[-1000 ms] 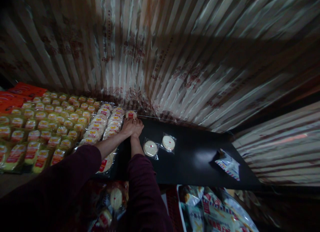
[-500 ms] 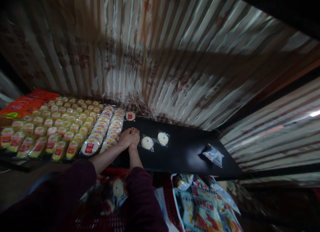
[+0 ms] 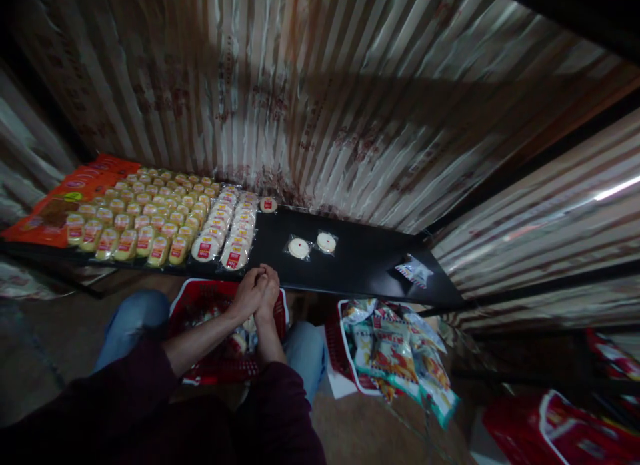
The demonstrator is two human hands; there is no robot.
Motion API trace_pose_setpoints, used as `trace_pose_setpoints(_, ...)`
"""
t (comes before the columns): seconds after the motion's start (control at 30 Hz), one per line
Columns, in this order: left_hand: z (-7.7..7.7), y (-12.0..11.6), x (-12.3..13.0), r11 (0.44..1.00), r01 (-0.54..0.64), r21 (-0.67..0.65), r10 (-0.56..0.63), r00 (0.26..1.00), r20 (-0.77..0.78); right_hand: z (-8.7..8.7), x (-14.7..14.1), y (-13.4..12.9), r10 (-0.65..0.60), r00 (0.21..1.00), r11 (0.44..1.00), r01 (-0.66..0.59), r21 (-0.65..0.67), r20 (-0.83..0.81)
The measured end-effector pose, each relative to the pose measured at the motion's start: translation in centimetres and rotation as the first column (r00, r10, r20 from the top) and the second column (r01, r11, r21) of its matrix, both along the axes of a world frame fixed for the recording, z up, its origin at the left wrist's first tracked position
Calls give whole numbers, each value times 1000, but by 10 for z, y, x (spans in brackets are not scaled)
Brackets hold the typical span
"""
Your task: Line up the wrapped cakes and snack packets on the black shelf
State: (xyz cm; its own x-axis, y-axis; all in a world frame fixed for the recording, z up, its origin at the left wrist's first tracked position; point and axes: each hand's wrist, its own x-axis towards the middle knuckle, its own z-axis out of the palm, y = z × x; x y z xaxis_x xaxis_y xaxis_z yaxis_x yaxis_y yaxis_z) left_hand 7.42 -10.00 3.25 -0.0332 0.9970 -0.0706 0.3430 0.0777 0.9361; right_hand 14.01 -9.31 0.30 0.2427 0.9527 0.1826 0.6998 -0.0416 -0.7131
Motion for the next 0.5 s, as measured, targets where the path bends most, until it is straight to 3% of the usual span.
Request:
trace_pose_setpoints(0.13,-12,-30,-27,991,47,-124,-37,996,86,-8,-10,-36,19,998,997,-24,-73,-68)
trace_pose_setpoints(0.27,-46,-45,-50,912,121,-391,-6,959,282,-32,-14,-60,68,998,947,-59,-316,18)
trace_pose_setpoints(0.37,-74,-58,-65,820,69,-568,98,961,258,-58,-11,-74,90,993,896,-48,-441,75)
trace_pose_setpoints(0.5,-101,-71,-72,767,12,-642,153,968,201,-86,-5,-85,-47,993,904,89,-418,111)
